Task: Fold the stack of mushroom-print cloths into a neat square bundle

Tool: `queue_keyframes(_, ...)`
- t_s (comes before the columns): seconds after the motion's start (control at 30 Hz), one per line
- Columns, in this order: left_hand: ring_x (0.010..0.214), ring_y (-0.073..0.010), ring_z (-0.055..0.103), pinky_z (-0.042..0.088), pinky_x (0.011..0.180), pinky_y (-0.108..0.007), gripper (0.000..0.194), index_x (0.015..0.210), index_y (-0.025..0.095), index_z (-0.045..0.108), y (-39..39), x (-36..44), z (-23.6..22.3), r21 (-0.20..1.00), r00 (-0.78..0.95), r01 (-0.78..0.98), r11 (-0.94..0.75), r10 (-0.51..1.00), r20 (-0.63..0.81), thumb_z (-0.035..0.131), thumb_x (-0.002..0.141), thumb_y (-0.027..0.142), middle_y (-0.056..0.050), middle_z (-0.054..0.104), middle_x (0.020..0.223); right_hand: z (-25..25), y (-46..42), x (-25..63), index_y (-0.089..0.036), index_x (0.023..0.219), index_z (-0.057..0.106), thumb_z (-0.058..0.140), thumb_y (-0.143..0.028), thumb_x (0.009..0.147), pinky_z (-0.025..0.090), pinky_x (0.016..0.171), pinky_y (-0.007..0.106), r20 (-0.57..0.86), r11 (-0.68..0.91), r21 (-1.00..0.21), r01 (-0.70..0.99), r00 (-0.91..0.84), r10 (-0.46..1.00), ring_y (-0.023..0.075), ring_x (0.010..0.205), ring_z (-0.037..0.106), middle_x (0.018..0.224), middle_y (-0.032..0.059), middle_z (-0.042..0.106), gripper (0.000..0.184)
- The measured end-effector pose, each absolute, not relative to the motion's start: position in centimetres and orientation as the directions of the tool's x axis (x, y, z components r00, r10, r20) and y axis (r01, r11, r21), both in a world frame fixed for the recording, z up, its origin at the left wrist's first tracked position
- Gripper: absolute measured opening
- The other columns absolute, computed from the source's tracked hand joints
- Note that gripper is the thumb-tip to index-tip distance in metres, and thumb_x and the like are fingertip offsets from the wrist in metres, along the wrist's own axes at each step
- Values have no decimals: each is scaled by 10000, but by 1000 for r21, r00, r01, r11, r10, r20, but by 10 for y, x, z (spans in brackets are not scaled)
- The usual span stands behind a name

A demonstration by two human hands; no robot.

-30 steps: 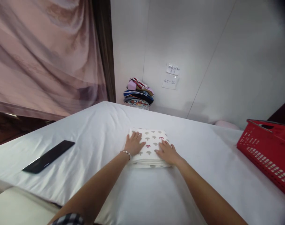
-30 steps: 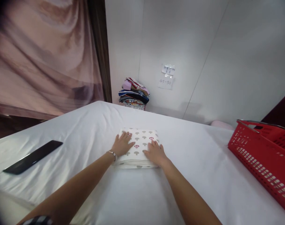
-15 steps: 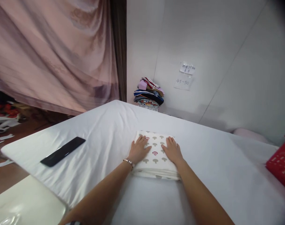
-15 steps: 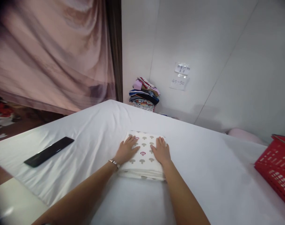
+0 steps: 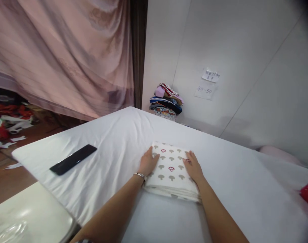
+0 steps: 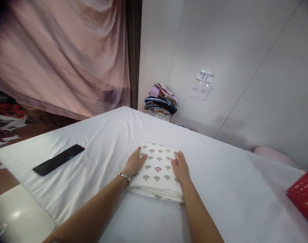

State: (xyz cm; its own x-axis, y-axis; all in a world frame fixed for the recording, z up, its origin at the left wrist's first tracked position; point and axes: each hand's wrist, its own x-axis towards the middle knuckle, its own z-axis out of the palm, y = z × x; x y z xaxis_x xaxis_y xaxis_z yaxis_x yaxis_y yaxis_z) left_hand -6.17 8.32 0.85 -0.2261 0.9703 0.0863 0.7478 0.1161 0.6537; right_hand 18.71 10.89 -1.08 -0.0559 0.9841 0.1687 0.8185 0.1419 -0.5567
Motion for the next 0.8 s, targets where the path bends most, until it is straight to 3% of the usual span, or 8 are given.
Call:
queue_keyframes(0.1,1201,-268,434,337,958,-352,612,1327,121,353,81,-63,11,612,-218,786,92,967,135,454,814,439,-150,475,1311,-13,110,193,-133,1346,386,413,-467,808,224,1089,361,139,8,-654,757,110,984,229,1340,240,1457,103,273,633)
queue_keyframes(0.23,1095,-297,521,386,863,-374,658,1334,141,330,78,-68,19,594,-242,785,173,969,38,448,799,506,-164,539,1224,-7,108,196,-147,1374,339,475,-514,763,276,1061,352,20,-137,-714,687,215,976,246,1289,344,1411,100,366,726)
queue_keyframes(0.4,1083,-314,533,387,844,-372,770,1346,121,296,77,-80,25,679,-229,687,259,964,-135,502,751,564,-193,566,1181,1,97,204,-192,1381,334,558,-555,700,381,972,354,-78,-212,-769,603,240,967,261,1185,471,1336,109,466,804)
queue_keyframes(0.57,1057,-305,547,409,839,-374,794,1334,185,330,76,-87,23,800,-145,526,289,957,-250,566,696,594,-145,584,1169,11,74,210,-241,1408,268,612,-575,655,392,949,428,-161,-291,-735,613,259,952,285,1085,543,1274,107,523,892)
queue_keyframes(0.67,947,-249,600,453,775,-333,731,1316,244,351,77,-84,22,904,-98,358,234,972,-213,637,685,477,-83,618,1100,19,56,207,-255,1407,264,654,-584,616,436,910,407,-237,-350,-796,493,279,931,277,1072,555,1286,116,510,941)
queue_keyframes(0.8,821,-174,621,485,704,-270,748,1344,258,314,84,-82,20,980,-124,183,79,991,-57,662,691,368,-51,617,1034,20,26,199,-259,1405,256,674,-573,611,502,811,346,-315,-392,-891,228,313,896,257,1008,599,1290,121,504,950)
